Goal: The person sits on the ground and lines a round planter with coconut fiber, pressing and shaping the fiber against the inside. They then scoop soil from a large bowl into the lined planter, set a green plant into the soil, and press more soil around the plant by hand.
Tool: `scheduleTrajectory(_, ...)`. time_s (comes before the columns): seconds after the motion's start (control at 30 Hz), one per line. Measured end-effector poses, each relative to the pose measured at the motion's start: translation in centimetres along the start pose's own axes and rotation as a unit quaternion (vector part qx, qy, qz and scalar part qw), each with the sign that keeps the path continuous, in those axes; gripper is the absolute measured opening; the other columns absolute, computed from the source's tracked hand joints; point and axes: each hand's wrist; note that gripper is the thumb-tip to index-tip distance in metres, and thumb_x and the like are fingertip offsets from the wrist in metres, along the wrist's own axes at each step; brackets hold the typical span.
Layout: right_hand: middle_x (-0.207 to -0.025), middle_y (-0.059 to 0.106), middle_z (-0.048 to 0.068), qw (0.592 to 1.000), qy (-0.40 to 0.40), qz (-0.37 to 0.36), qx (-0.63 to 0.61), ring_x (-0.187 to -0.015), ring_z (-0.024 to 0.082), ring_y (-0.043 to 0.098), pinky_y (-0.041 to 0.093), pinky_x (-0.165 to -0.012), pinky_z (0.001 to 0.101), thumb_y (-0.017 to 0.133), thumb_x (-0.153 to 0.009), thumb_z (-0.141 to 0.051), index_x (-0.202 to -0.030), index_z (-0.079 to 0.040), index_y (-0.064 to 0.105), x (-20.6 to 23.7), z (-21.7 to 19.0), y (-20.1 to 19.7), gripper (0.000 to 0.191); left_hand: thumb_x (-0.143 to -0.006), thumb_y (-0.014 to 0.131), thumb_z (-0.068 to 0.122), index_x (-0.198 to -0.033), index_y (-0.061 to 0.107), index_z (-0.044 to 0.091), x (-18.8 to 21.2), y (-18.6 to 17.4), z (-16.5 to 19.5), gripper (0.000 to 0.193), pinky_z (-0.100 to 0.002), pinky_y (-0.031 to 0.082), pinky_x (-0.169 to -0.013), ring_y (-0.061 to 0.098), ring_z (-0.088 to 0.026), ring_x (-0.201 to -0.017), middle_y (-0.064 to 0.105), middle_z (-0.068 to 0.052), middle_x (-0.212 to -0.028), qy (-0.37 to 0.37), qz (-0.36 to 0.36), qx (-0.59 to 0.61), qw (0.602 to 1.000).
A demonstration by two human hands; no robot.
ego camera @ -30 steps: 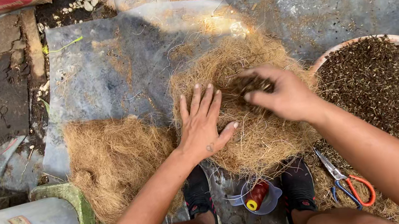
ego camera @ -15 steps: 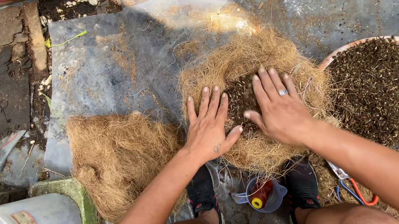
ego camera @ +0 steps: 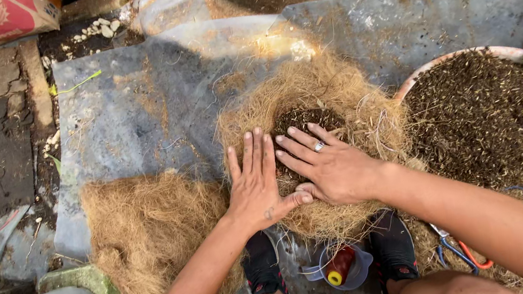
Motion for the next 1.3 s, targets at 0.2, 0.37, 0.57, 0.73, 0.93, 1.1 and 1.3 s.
scheduleTrajectory(0.2, -0.17, 0.002, 0.02, 0.997, 0.079, 0.009, -0.011, -0.156, 0.037, -0.005, -0.004, -0.12, 0.0516, 0.031, -0.1, -0.058, -0.161, -0.008, 0.012, 1.2, 0.3, -0.5, 0.083, -0.08, 0.028, 0.097, -0.163, 0.015, -0.001, -0.5, -0.9, 0.8, 0.129, -0.066, -0.008, -0.12, -0.002, -0.044, -0.157, 0.005, -0.03, -0.169, -0.003, -0.008, -0.055, 0.998)
scheduleTrajectory(0.37, -0.163, 0.025, 0.022, 0.981, 0.059, 0.161, -0.089, -0.152, 0.04, 0.015, 0.011, -0.12, 0.0573, 0.053, -0.093, -0.042, -0.155, -0.007, 0.032, 4.0, 2.1, 0.7, 0.075, -0.082, 0.029, 0.094, -0.162, 0.014, 0.003, -0.9, -2.3, 1.0, 0.121, -0.064, -0.01, -0.119, -0.005, -0.041, -0.156, 0.003, -0.027, -0.168, -0.009, -0.029, -0.061, 0.998)
scheduleTrajectory(0.57, -0.147, 0.06, 0.024, 0.81, 0.34, 0.421, -0.224, -0.137, 0.04, 0.058, 0.045, -0.117, 0.0484, 0.064, -0.11, -0.022, -0.147, -0.003, 0.057, 17.2, 16.1, 9.9, 0.043, -0.093, 0.031, 0.083, -0.164, 0.013, 0.002, -1.4, -3.1, 1.2, 0.109, -0.063, -0.012, -0.121, -0.007, -0.04, -0.157, 0.002, -0.026, -0.171, -0.024, -0.037, -0.024, 0.999)
scheduleTrajectory(0.73, -0.153, 0.042, 0.036, 0.709, 0.586, 0.361, -0.153, -0.144, 0.049, 0.041, 0.033, -0.121, 0.0517, 0.069, -0.107, -0.04, -0.153, 0.014, 0.039, 23.7, 17.3, 20.8, 0.077, -0.092, 0.034, 0.081, -0.162, 0.019, 0.002, -1.4, -3.5, 1.6, 0.106, -0.06, -0.013, -0.121, -0.007, -0.04, -0.157, 0.005, -0.027, -0.17, -0.04, -0.002, 0.01, 0.999)
scheduleTrajectory(0.93, -0.166, 0.024, 0.028, 0.634, 0.644, 0.283, -0.322, -0.15, 0.046, 0.031, 0.026, -0.123, 0.0547, 0.063, -0.102, -0.052, -0.163, 0.005, 0.018, 21.2, 14.8, 21.8, 0.096, -0.093, 0.035, 0.079, -0.162, 0.018, -0.004, -1.9, -2.7, 2.4, 0.109, -0.061, -0.012, -0.122, -0.006, -0.04, -0.158, 0.005, -0.028, -0.17, -0.026, -0.018, 0.017, 0.999)
scheduleTrajectory(1.1, -0.158, 0.029, 0.028, 0.705, 0.616, 0.283, -0.21, -0.142, 0.047, 0.036, 0.034, -0.115, 0.0544, 0.074, -0.096, -0.045, -0.158, -0.001, 0.033, 18.8, 13.3, 19.9, 0.087, -0.092, 0.04, 0.078, -0.162, 0.017, -0.003, -2.4, -2.4, 2.6, 0.109, -0.06, -0.012, -0.122, -0.006, -0.039, -0.158, 0.003, -0.027, -0.17, -0.034, -0.021, 0.009, 0.999)
scheduleTrajectory(1.3, -0.141, 0.052, 0.023, 0.699, 0.542, 0.416, -0.212, -0.131, 0.038, 0.055, 0.045, -0.116, 0.0478, 0.076, -0.105, -0.018, -0.149, -0.003, 0.056, 21.2, 14.7, 21.0, 0.05, -0.092, 0.046, 0.076, -0.162, 0.018, -0.001, -2.1, -2.5, 2.4, 0.107, -0.061, -0.011, -0.122, -0.005, -0.042, -0.157, 0.006, -0.027, -0.17, -0.03, -0.007, 0.03, 0.999)
Point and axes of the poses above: each hand's wrist, its own x-axis away from the middle knuckle, its own y-axis out of the palm, z = x × y
